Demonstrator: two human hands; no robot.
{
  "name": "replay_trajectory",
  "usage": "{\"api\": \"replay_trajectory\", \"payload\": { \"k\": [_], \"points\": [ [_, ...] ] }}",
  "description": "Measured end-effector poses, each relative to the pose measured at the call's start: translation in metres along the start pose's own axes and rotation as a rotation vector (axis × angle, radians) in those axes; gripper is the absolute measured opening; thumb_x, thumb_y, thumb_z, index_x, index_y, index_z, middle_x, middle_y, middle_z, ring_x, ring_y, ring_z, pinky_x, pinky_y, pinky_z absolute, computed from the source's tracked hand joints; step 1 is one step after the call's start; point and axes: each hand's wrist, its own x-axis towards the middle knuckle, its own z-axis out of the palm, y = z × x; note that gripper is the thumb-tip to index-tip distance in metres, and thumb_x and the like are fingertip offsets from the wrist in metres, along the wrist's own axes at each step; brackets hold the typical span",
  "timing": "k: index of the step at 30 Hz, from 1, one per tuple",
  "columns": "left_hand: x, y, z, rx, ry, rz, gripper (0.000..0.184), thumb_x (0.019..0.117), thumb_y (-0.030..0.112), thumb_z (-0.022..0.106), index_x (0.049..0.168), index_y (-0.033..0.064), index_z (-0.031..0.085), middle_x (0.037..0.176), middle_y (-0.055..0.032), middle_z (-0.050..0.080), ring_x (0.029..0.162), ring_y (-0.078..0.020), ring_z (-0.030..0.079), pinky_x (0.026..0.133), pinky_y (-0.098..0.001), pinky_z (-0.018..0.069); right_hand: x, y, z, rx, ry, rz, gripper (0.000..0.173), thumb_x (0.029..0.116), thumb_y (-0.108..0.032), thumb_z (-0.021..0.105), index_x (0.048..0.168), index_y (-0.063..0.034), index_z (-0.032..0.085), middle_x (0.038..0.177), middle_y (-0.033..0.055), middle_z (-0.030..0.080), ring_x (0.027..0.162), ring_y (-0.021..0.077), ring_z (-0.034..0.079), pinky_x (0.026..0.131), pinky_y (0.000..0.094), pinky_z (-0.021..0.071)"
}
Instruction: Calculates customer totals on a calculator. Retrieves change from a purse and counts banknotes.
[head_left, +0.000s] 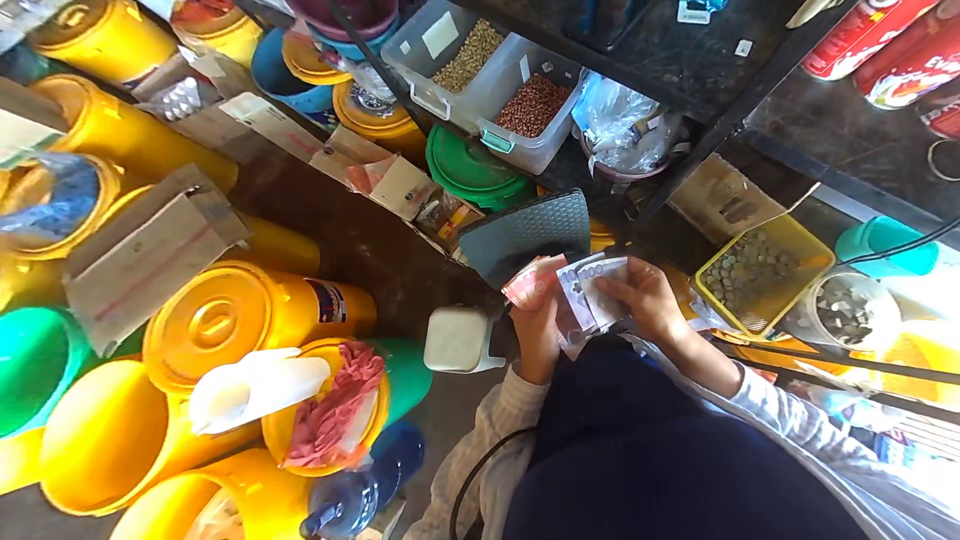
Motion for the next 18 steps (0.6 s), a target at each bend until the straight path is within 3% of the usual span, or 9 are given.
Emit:
{"api": "replay_trajectory", "payload": {
  "k": [3,5,7,9,12,16,18],
  "points": [
    [-0.002,-0.002,0.003,0.032,-0.016,0.001,0.02,0.087,-0.01,0.061,0.105,-0.0023,0.066,0.094,-0.0037,0.076,0.09,-0.0113,0.073,0.085,-0.0316,0.0621,0.0,-0.004,0.0,-0.065,-0.072,0.002,0.023,0.0909,-0.001,0.071,0.113,0.0021,0.069,0.095,0.0059,0.076,0.086,0.0112,0.073,0.082,0.0291,0.0625],
    [-0.005,-0.002,0.007,0.056,-0.012,-0.03,0.023,0.0838,-0.01,0.065,0.105,-0.0028,0.064,0.092,-0.0033,0.076,0.088,-0.0108,0.073,0.083,-0.0312,0.0624,0.002,-0.003,0.002,-0.154,-0.062,-0.026,0.016,0.0913,-0.005,0.071,0.106,0.001,0.071,0.094,0.0036,0.075,0.084,0.0074,0.072,0.079,0.0261,0.0612],
    [-0.008,-0.001,0.011,0.029,-0.003,-0.048,0.018,0.088,-0.005,0.062,0.106,-0.0031,0.063,0.091,-0.0033,0.075,0.088,-0.0108,0.073,0.084,-0.032,0.0621,0.005,0.0,-0.001,-0.2,-0.009,-0.057,0.01,0.093,-0.006,0.069,0.101,0.0001,0.072,0.093,0.0028,0.072,0.082,0.006,0.069,0.078,0.0248,0.0594],
    [-0.009,0.0,0.012,-0.019,0.017,-0.054,0.015,0.0954,0.0,0.05,0.109,0.0,0.057,0.094,-0.0012,0.073,0.091,-0.0095,0.072,0.087,-0.0321,0.061,0.008,-0.003,-0.005,-0.153,0.045,-0.046,0.006,0.0942,-0.004,0.068,0.098,-0.0012,0.071,0.083,0.0016,0.073,0.076,0.0065,0.07,0.074,0.0263,0.0603],
    [-0.007,-0.001,0.008,-0.057,-0.012,-0.001,0.017,0.0974,-0.003,0.049,0.103,0.0036,0.064,0.091,-0.0005,0.075,0.088,-0.0102,0.073,0.083,-0.0326,0.0622,0.005,-0.011,-0.011,-0.084,0.017,-0.036,0.003,0.0938,-0.002,0.067,0.096,-0.0019,0.07,0.079,0.001,0.073,0.072,0.0072,0.07,0.071,0.0262,0.0603],
    [-0.011,-0.003,0.009,-0.031,-0.064,0.024,0.021,0.0914,-0.007,0.056,0.11,0.0005,0.063,0.094,0.0003,0.076,0.088,-0.0086,0.073,0.083,-0.0301,0.0623,-0.002,-0.017,-0.008,-0.174,-0.097,-0.029,0.015,0.0922,-0.004,0.07,0.107,0.0004,0.071,0.088,0.0018,0.076,0.079,0.0061,0.072,0.077,0.0254,0.0616],
    [-0.014,-0.004,0.013,-0.022,-0.042,0.014,0.024,0.087,-0.011,0.058,0.108,-0.001,0.062,0.093,-0.0002,0.076,0.088,-0.008,0.073,0.083,-0.0292,0.0621,-0.003,-0.012,-0.005,-0.206,-0.102,-0.047,0.014,0.0923,-0.006,0.07,0.105,-0.0004,0.072,0.091,0.0012,0.075,0.081,0.005,0.071,0.078,0.0249,0.0612]
  ]
}}
